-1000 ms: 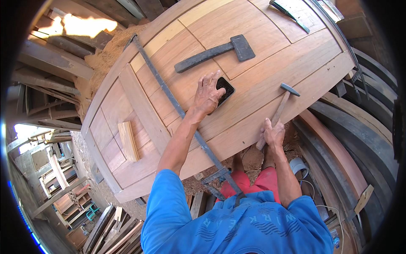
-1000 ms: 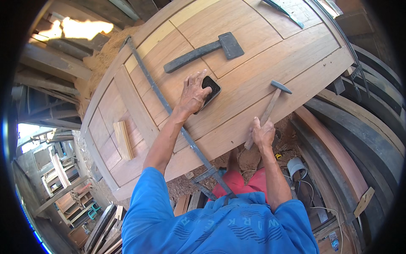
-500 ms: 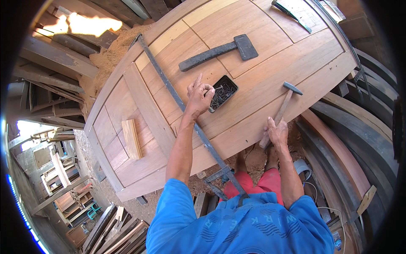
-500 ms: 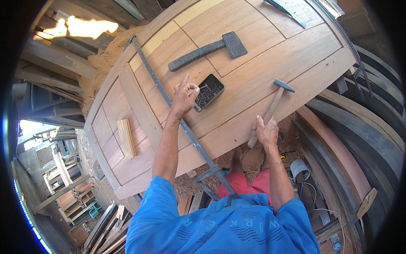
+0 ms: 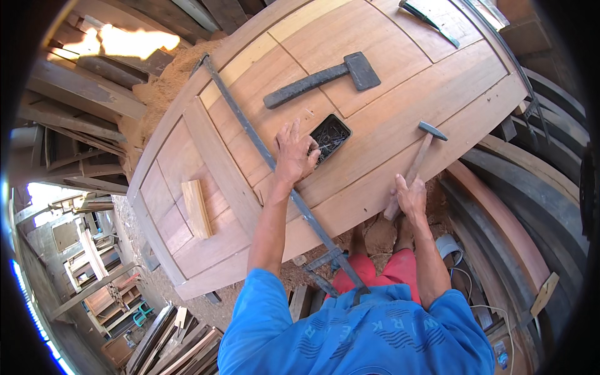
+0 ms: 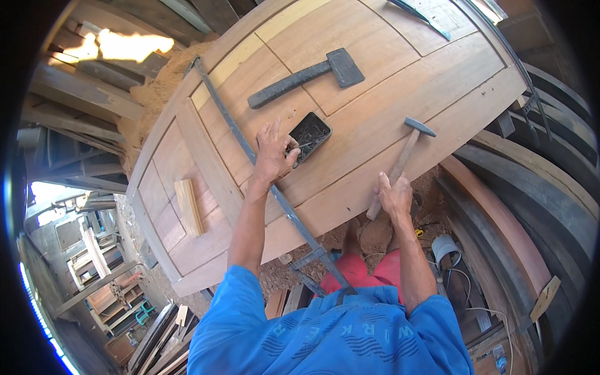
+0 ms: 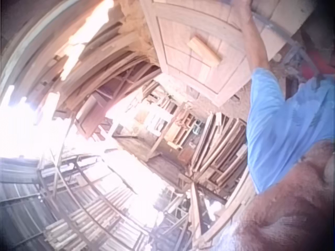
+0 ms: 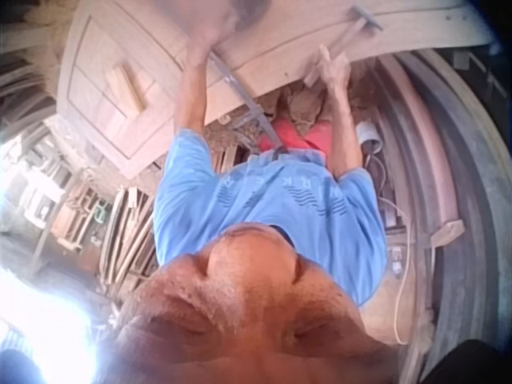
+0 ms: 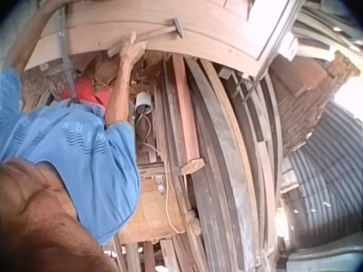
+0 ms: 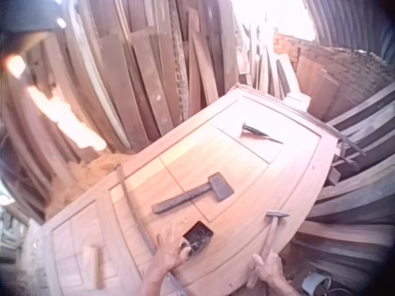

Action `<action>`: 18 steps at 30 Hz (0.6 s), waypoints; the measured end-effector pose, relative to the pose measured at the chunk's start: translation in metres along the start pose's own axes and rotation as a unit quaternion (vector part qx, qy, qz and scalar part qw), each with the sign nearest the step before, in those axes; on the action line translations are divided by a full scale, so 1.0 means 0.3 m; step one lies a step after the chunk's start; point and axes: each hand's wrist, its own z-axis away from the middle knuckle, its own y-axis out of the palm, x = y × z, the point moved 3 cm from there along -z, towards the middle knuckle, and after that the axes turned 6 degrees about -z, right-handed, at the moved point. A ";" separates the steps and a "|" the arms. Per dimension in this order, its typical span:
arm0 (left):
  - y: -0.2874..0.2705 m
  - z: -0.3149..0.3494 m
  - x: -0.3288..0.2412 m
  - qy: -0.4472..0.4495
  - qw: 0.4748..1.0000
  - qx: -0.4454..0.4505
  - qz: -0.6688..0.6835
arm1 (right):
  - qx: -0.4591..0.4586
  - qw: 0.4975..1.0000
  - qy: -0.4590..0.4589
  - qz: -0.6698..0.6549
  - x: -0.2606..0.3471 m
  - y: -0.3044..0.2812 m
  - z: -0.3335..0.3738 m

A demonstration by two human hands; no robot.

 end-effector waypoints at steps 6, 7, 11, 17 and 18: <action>-0.048 -0.052 0.096 -0.035 0.990 -0.101 0.086 | -0.014 1.000 0.006 0.019 -0.026 0.000 -0.014; -0.042 -0.095 0.124 -0.037 0.989 -0.113 0.088 | -0.019 1.000 0.005 0.022 -0.024 0.001 -0.013; 0.035 -0.258 0.184 0.017 0.987 -0.144 0.066 | -0.007 1.000 -0.004 0.012 -0.055 0.014 -0.028; 0.143 -0.357 0.168 0.001 0.989 -0.138 -0.052 | -0.026 1.000 -0.011 0.014 -0.050 0.005 -0.025; 0.151 -0.365 0.165 0.001 0.989 -0.140 -0.050 | -0.025 1.000 -0.009 0.009 -0.061 0.003 -0.030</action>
